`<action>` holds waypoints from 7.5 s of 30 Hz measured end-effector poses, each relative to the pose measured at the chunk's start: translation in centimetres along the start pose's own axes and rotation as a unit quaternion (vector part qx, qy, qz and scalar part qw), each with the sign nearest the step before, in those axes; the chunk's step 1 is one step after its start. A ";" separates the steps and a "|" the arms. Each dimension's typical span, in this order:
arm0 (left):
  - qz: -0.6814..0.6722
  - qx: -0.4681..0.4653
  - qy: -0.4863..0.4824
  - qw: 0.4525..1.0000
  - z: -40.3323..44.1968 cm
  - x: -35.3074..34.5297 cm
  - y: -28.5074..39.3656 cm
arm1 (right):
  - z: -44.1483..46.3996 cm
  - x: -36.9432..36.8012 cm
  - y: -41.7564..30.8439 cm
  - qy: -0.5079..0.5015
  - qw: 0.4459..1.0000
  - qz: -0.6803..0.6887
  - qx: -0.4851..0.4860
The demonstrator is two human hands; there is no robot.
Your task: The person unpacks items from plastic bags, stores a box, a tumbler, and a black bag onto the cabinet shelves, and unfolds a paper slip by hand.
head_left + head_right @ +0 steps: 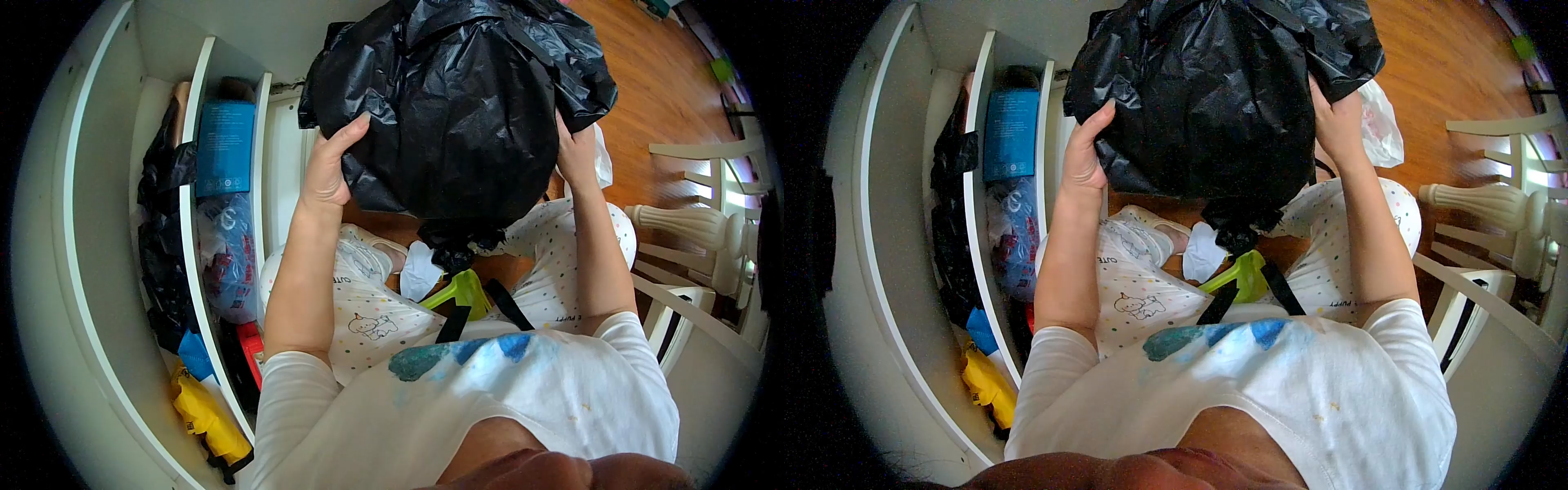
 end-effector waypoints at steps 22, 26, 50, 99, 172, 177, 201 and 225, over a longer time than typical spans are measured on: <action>0.024 -0.027 -0.031 0.999 -0.1 -0.5 0.3 | 0.2 -0.5 -0.1 -0.042 0.997 -0.058 -0.039; 0.038 -0.041 -0.016 0.998 0.1 0.0 0.4 | 0.1 -0.8 0.5 -0.058 0.995 -0.071 -0.038; 0.121 -0.048 0.013 0.991 -0.3 -1.0 -0.6 | 0.0 -2.2 3.3 -0.112 0.993 -0.033 -0.020; -0.140 -0.008 -0.088 0.986 -1.4 0.2 2.2 | -0.9 -3.5 7.1 -0.103 0.836 0.346 -0.414; 0.307 0.038 -0.152 0.939 -0.6 -2.9 -6.2 | -4.6 -6.1 -1.8 -0.244 0.761 0.461 -0.385; 0.224 0.068 -0.128 0.964 -1.5 -4.2 -5.8 | -3.8 -6.0 -1.3 -0.256 0.824 0.394 -0.318; -0.010 -0.043 0.009 0.999 0.4 -0.9 -0.4 | -3.9 -6.6 -0.5 -0.359 0.870 0.197 -0.275; -0.052 -0.064 0.012 0.997 0.4 -0.3 1.0 | -6.2 -9.3 5.1 -0.456 0.812 0.159 -0.329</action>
Point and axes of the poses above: each hand's wrist, its own z-axis towards the middle knuckle, its own x-axis out of the back of the hand, y = z × x, the point moved 1 cm from there along z, towards the middle knuckle, and after that the axes turned 1 degree about -x, right-handed, at the moved point
